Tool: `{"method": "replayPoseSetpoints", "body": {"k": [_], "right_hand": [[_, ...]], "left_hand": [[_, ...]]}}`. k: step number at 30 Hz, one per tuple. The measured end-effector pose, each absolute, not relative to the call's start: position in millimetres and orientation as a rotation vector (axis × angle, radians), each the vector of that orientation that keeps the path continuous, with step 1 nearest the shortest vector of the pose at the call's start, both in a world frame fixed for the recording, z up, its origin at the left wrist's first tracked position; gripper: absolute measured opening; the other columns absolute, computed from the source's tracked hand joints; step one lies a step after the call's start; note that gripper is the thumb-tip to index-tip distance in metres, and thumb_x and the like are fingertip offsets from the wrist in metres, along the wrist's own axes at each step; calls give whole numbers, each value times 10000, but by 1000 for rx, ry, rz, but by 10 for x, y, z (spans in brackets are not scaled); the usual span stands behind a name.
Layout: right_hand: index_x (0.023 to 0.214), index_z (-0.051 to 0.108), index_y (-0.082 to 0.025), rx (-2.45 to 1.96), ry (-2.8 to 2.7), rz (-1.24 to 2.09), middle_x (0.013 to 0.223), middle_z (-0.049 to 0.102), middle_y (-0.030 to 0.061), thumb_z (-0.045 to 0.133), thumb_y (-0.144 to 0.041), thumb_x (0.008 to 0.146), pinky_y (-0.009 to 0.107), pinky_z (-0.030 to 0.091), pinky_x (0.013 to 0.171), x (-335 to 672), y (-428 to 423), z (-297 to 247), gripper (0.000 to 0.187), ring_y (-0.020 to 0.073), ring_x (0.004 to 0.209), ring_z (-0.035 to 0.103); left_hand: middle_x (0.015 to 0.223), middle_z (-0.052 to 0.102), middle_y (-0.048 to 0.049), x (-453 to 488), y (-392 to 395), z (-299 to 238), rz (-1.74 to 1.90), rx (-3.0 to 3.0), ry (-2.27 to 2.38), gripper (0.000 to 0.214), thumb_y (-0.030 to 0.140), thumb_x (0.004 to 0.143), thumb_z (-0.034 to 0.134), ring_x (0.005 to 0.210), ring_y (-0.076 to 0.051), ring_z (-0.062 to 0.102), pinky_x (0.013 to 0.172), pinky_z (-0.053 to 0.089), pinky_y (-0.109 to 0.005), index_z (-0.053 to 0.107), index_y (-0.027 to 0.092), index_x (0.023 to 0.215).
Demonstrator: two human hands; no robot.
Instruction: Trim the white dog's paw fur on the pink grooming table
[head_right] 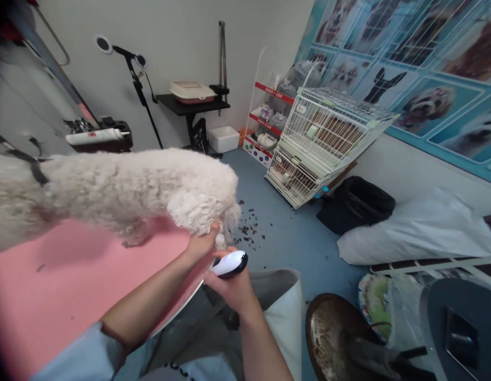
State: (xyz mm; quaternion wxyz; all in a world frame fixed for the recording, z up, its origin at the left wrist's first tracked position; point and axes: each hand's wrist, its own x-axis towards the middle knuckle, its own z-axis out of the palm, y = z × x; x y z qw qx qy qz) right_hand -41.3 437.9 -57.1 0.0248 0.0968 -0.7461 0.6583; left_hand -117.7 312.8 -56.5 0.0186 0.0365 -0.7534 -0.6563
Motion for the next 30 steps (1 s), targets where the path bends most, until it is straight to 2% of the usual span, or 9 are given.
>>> {"method": "replayPoseSetpoints", "body": {"k": [3, 7, 12, 13, 15, 17, 20, 23, 30], "right_hand": [[878, 628, -228, 346, -2209, 2117, 749, 539, -16, 759, -371, 673, 266, 450, 583, -424, 4329, -538, 282, 130, 620, 516], [851, 603, -229, 375, -2090, 2151, 703, 520, -30, 728, -376, 704, 252, 418, 546, -456, 4342, -559, 242, 116, 575, 482], [849, 650, -213, 253, -1871, 2161, 852, 633, 38, 681, -549, 726, 320, 504, 698, -413, 4437, -773, 359, 202, 815, 619], [859, 648, -215, 153, -1753, 2194, 875, 658, 46, 642, -579, 754, 324, 514, 694, -380, 4463, -810, 379, 207, 827, 634], [950, 625, -234, -59, -1507, 2273, 921, 702, 48, 581, -613, 798, 286, 512, 582, -296, 4521, -842, 410, 167, 688, 640], [1078, 576, -258, -185, -1398, 2308, 1051, 715, 69, 631, -590, 781, 252, 489, 493, -207, 4578, -822, 449, 122, 560, 608], [1171, 512, -258, -198, -1498, 2232, 1251, 643, 130, 749, -451, 729, 283, 541, 543, -103, 4628, -755, 537, 123, 590, 639], [1110, 499, -249, -67, -1616, 2054, 1247, 639, 128, 758, -371, 729, 297, 561, 559, -60, 4619, -725, 477, 128, 600, 652], [1050, 485, -258, 78, -1635, 1915, 1226, 635, 96, 736, -342, 744, 289, 554, 545, -73, 4555, -722, 404, 119, 584, 648]], "left_hand": [[1070, 697, -106, -1194, 2998, -504, -2177, -259, -2393, 497, 604, 876, 440, 1119, -264, 589, 1055, 395, -406, 683, 176, 945], [1104, 690, -91, -1183, 2776, -349, -2343, -869, -2497, 437, 541, 811, 601, 1071, -244, 612, 984, 455, -371, 684, 173, 1030], [1065, 711, -89, -1159, 2775, -284, -2360, -692, -2584, 361, 490, 812, 614, 1062, -247, 623, 1002, 448, -395, 699, 174, 966], [1049, 714, -91, -1157, 2808, -301, -2357, -651, -2578, 362, 496, 803, 621, 1060, -251, 624, 1015, 438, -401, 703, 174, 946], [1037, 716, -89, -1151, 2880, -346, -2324, -540, -2563, 349, 499, 766, 658, 1082, -259, 615, 1049, 407, -409, 707, 184, 909], [1030, 717, -83, -1139, 2949, -385, -2290, -415, -2538, 337, 496, 736, 685, 1084, -264, 614, 1042, 410, -409, 705, 196, 888], [929, 725, -75, -1102, 3043, -406, -2297, -303, -2486, 338, 509, 746, 654, 942, -250, 654, 915, 488, -391, 690, 186, 838], [792, 707, -47, -1059, 3123, -389, -2308, -289, -2390, 317, 493, 751, 634, 801, -210, 651, 798, 517, -344, 659, 178, 751], [736, 666, -18, -1025, 3221, -376, -2311, -246, -2250, 269, 447, 733, 645, 756, -176, 615, 754, 507, -310, 624, 179, 717]]}}
